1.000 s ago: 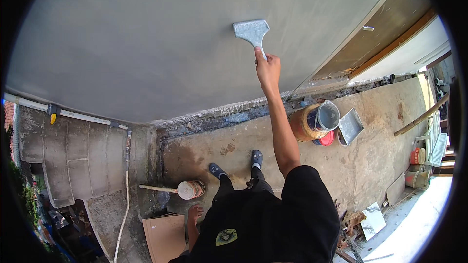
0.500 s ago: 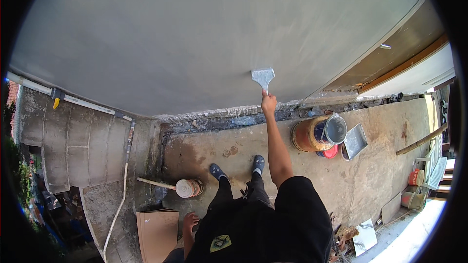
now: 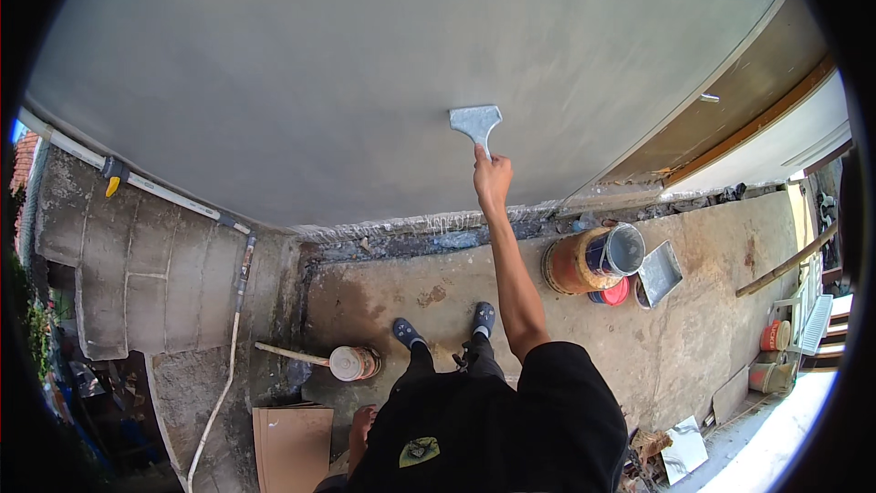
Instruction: Applying plaster or skim coat to an outdoor wall using a spreader.
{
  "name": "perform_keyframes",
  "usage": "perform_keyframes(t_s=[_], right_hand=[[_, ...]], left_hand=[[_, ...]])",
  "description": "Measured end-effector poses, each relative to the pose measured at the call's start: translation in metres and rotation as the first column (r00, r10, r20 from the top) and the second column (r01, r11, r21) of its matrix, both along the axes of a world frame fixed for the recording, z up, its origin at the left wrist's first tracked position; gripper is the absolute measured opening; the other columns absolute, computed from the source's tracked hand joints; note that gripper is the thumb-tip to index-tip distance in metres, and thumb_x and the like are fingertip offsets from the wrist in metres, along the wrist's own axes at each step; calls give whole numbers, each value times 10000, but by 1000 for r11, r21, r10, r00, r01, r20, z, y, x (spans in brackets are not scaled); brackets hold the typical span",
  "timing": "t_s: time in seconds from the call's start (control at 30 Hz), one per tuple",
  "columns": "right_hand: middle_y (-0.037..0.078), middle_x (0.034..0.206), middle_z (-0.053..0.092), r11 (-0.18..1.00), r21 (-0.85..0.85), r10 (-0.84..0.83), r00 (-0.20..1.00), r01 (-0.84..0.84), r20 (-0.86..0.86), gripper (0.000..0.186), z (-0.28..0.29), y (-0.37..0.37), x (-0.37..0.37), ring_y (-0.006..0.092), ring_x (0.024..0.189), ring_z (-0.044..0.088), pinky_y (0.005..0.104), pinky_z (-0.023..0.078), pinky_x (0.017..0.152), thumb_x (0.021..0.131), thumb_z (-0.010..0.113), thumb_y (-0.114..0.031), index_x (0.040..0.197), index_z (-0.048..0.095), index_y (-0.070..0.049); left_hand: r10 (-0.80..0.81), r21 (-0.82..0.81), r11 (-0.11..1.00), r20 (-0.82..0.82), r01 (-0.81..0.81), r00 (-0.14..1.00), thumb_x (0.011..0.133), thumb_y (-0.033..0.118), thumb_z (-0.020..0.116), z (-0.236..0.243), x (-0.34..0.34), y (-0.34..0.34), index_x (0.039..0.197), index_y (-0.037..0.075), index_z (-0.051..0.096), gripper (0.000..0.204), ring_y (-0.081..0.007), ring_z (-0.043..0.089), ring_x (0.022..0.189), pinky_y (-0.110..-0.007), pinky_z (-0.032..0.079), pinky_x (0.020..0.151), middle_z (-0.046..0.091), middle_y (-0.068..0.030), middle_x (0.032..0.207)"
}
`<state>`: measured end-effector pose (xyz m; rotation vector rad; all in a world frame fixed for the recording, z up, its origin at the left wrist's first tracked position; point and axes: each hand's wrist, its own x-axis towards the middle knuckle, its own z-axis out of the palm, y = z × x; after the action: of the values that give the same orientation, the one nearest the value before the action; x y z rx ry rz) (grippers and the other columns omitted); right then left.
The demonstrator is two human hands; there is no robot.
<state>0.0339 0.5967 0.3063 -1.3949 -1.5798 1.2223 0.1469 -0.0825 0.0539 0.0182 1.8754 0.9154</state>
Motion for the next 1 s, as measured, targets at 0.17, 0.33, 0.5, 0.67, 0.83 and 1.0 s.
perform_keyframes(t_s=[0.17,0.33,0.5,0.67,0.83,1.0], right_hand=[[-3,480,377,960,276,184,834,-40,-520,437,179,4,-18,79,440,344,281,274,414,861,565,-347,595,452,-19],[29,493,389,973,217,160,917,-83,-366,443,105,5,-54,112,478,369,318,297,456,868,529,-370,642,485,8],[188,642,587,996,-32,-86,992,89,89,453,-146,-12,-24,306,657,573,413,428,641,838,556,-379,702,577,52],[312,921,596,985,-170,33,912,40,409,442,-223,-23,-6,406,943,583,457,417,808,780,607,-357,831,641,80],[107,510,528,967,-251,50,997,-34,56,435,-77,-7,-44,204,406,506,346,380,389,807,600,-341,576,537,22],[-27,478,386,991,-100,53,952,-87,-301,398,36,-12,-6,66,354,329,243,237,331,860,576,-318,580,456,-63]], left_hand=[[312,-216,939,211,-267,926,871,300,463,15,-54,12,1137,119,524,328,-219,599,776,-414,456,731,619,-97,939],[406,-74,914,148,-399,902,866,326,473,43,-84,16,1154,111,504,361,-232,607,792,-399,459,724,620,-103,944],[398,-166,913,161,-373,903,871,316,472,49,-60,22,1167,108,502,363,-242,606,822,-399,458,762,616,-126,959],[367,-410,870,169,-273,915,920,285,422,29,-8,-12,1158,93,519,321,-271,577,925,-407,439,835,579,-150,1054],[-184,191,959,-149,211,972,911,282,419,11,43,-117,1140,92,530,318,-264,580,906,-398,435,838,577,-144,1035],[79,134,986,115,-94,990,905,279,418,-59,-8,-61,1136,94,531,317,-252,579,899,-397,439,826,582,-132,1006]])
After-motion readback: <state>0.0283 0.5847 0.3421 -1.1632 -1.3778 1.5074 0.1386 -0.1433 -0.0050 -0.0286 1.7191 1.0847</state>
